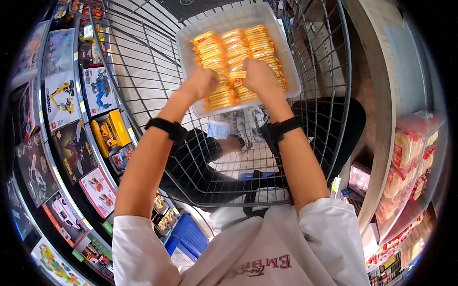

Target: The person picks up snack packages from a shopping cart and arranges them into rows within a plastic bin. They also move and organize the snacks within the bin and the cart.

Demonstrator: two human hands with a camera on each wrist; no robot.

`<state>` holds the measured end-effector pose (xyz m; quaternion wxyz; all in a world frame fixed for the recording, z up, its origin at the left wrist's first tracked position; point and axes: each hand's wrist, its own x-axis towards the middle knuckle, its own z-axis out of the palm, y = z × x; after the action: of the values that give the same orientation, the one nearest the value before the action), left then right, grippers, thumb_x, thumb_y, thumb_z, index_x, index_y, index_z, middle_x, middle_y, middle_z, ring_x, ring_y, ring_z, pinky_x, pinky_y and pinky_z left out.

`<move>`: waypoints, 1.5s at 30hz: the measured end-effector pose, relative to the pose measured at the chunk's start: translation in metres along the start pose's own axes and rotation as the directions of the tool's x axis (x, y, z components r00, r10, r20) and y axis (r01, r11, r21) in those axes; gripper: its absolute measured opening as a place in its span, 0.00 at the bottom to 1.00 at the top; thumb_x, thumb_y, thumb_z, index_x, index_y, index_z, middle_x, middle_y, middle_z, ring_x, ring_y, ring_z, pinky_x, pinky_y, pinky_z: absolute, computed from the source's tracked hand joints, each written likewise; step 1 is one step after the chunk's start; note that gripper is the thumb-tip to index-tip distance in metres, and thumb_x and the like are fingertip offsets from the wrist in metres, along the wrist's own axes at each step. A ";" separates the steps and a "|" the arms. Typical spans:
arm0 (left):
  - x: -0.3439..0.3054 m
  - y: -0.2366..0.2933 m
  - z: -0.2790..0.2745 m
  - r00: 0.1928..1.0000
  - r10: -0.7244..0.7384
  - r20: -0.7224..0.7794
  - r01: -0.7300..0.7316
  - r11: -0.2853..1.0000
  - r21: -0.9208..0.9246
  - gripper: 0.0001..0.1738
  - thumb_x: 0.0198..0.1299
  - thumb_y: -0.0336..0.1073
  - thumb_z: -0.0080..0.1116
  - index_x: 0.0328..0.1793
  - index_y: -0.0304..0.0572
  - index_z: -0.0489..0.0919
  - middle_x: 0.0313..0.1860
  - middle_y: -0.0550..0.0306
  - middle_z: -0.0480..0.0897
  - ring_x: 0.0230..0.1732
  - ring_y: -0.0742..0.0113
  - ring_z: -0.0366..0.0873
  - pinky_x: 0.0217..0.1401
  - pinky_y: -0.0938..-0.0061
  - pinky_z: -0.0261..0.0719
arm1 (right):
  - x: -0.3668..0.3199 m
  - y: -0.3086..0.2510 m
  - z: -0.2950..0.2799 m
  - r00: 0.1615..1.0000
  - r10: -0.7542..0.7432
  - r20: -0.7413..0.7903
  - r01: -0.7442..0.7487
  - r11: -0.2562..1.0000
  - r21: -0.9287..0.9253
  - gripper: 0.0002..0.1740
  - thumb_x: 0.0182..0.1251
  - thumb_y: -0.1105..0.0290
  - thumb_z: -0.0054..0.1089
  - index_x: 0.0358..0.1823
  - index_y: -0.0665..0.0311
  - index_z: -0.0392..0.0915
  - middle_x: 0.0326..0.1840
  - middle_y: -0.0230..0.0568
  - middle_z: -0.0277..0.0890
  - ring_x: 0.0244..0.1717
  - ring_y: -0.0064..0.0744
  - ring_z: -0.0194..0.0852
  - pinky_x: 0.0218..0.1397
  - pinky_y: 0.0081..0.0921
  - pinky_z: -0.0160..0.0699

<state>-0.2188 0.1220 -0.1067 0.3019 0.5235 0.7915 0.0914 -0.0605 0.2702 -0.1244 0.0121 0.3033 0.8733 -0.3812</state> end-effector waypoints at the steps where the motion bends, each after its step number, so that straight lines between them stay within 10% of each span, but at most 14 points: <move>1: -0.006 0.005 0.004 1.000 -0.003 -0.003 0.003 1.000 0.004 0.08 0.50 0.32 0.64 0.34 0.34 0.83 0.29 0.37 0.83 0.38 0.43 0.84 0.47 0.59 0.82 | 0.001 0.000 0.003 1.000 0.001 -0.021 -0.001 1.000 0.025 0.13 0.50 0.77 0.61 0.40 0.62 0.81 0.40 0.56 0.82 0.48 0.54 0.81 0.49 0.43 0.79; 10: -0.032 0.046 0.013 0.958 -0.263 0.110 0.246 0.958 0.149 0.25 0.54 0.33 0.56 0.59 0.30 0.74 0.58 0.34 0.76 0.61 0.41 0.76 0.65 0.59 0.75 | -0.007 -0.008 0.006 0.998 0.024 -0.049 -0.023 0.999 0.026 0.18 0.53 0.77 0.61 0.47 0.57 0.82 0.45 0.50 0.83 0.50 0.52 0.81 0.53 0.43 0.79; 23: -0.036 0.046 0.010 0.973 -0.228 0.039 0.222 0.968 0.119 0.22 0.55 0.35 0.57 0.56 0.33 0.78 0.57 0.38 0.78 0.59 0.45 0.78 0.61 0.57 0.78 | -0.017 -0.011 -0.007 0.999 0.044 -0.014 -0.043 0.999 0.028 0.17 0.52 0.78 0.62 0.45 0.56 0.84 0.45 0.51 0.83 0.51 0.51 0.80 0.53 0.43 0.79; 29: 0.005 0.079 -0.017 0.952 -0.278 0.126 0.232 0.928 0.292 0.16 0.56 0.34 0.55 0.48 0.37 0.83 0.52 0.42 0.82 0.56 0.48 0.81 0.58 0.56 0.79 | -0.026 -0.012 -0.049 0.875 -0.019 -0.484 0.107 0.982 0.155 0.19 0.54 0.76 0.64 0.49 0.66 0.76 0.44 0.56 0.82 0.49 0.55 0.81 0.53 0.39 0.79; 31: 0.034 0.074 -0.011 0.998 -0.063 0.029 0.052 0.957 0.285 0.16 0.57 0.35 0.55 0.48 0.38 0.84 0.55 0.44 0.81 0.57 0.49 0.80 0.59 0.54 0.78 | -0.024 -0.002 -0.049 0.841 0.003 -0.541 0.132 0.968 0.212 0.20 0.57 0.75 0.62 0.53 0.67 0.73 0.47 0.57 0.81 0.52 0.56 0.80 0.54 0.39 0.78; 45: 0.061 0.061 0.032 0.963 -0.262 -0.067 0.270 0.923 0.274 0.29 0.55 0.40 0.58 0.65 0.47 0.73 0.59 0.56 0.79 0.70 0.63 0.68 0.72 0.42 0.49 | 0.011 0.010 -0.055 0.875 0.078 -0.478 0.125 0.918 0.377 0.18 0.62 0.69 0.64 0.49 0.71 0.75 0.43 0.54 0.83 0.47 0.49 0.85 0.49 0.36 0.81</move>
<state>-0.1699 0.1973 -0.1281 0.2225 0.4473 0.8645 -0.0559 -0.0523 0.3185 -0.0945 -0.2730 0.3739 0.7563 -0.4622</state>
